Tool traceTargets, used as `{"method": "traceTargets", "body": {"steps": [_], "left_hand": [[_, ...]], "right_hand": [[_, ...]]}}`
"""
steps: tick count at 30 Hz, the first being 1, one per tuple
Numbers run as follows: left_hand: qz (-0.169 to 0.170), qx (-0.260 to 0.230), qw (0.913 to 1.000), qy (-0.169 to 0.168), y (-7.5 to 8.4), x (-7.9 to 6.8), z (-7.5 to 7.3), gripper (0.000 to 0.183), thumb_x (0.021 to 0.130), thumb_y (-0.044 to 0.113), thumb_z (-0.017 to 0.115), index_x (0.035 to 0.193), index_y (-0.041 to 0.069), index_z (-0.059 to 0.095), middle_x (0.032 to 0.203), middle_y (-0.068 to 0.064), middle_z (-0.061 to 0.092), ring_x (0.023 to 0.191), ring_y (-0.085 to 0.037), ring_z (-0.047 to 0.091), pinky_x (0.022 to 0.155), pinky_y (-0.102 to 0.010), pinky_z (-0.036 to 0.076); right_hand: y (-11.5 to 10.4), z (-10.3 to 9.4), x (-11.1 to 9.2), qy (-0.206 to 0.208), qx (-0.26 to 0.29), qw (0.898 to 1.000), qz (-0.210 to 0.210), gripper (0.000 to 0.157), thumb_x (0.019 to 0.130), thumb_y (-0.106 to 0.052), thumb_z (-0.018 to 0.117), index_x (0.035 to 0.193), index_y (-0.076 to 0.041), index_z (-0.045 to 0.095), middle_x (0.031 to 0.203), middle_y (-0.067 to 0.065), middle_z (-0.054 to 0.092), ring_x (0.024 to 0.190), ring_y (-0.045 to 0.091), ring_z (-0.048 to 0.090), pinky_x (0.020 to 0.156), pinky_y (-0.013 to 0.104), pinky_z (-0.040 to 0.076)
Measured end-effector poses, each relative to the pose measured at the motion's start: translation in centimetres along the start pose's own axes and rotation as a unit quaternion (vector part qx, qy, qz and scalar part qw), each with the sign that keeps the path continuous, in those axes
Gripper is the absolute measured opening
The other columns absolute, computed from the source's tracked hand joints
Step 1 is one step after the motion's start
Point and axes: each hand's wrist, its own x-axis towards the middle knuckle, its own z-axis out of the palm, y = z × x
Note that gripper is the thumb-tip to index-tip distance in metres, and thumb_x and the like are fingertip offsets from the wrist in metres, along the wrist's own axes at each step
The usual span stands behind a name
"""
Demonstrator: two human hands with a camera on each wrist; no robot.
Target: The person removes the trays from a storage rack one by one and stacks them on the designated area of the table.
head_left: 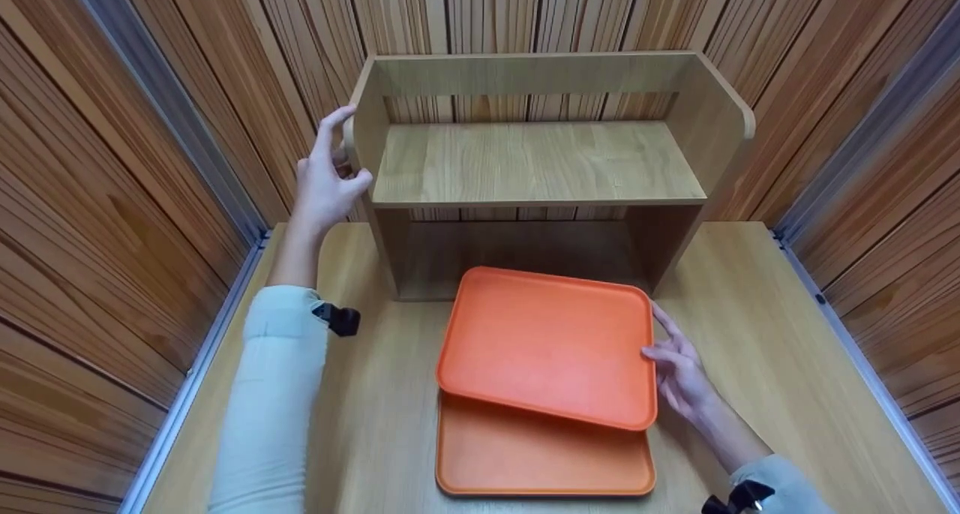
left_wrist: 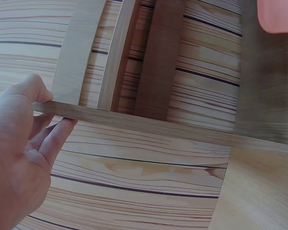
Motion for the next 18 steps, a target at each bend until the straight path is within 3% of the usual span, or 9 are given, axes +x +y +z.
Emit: {"method": "traceTargets", "body": {"steps": [7, 15, 18], "left_hand": [[-0.009, -0.009, 0.9999, -0.005, 0.1, 0.0, 0.0, 0.084, 0.102, -0.005, 0.060, 0.172, 0.036, 0.039, 0.168, -0.028, 0.057, 0.143, -0.040, 0.070, 0.108, -0.058, 0.064], [-0.010, -0.001, 0.9999, -0.004, 0.0, 0.1, 0.0, 0.085, 0.102, -0.004, 0.060, 0.173, 0.037, 0.038, 0.165, -0.027, 0.060, 0.140, -0.038, 0.072, 0.099, -0.047, 0.064], [-0.011, -0.002, 0.9999, -0.003, 0.0, 0.1, -0.1, 0.085, 0.102, -0.005, 0.060, 0.173, 0.037, 0.038, 0.165, -0.026, 0.060, 0.141, -0.038, 0.071, 0.100, -0.047, 0.064]], "right_hand": [[-0.3, -0.7, -0.8, -0.036, 0.005, 0.999, 0.013, 0.075, 0.109, 0.017, 0.030, 0.163, -0.031, 0.051, 0.117, 0.012, 0.086, 0.107, 0.024, 0.087, 0.093, 0.037, 0.069], [-0.8, -1.6, -2.0, -0.082, 0.021, 0.996, 0.036, 0.078, 0.110, 0.017, 0.026, 0.165, -0.031, 0.053, 0.130, 0.013, 0.083, 0.117, 0.024, 0.085, 0.099, 0.037, 0.068], [-1.2, -1.9, -2.4, -0.091, 0.019, 0.994, 0.052, 0.078, 0.112, 0.016, 0.027, 0.167, -0.033, 0.052, 0.138, 0.012, 0.081, 0.122, 0.024, 0.084, 0.102, 0.037, 0.067]]}}
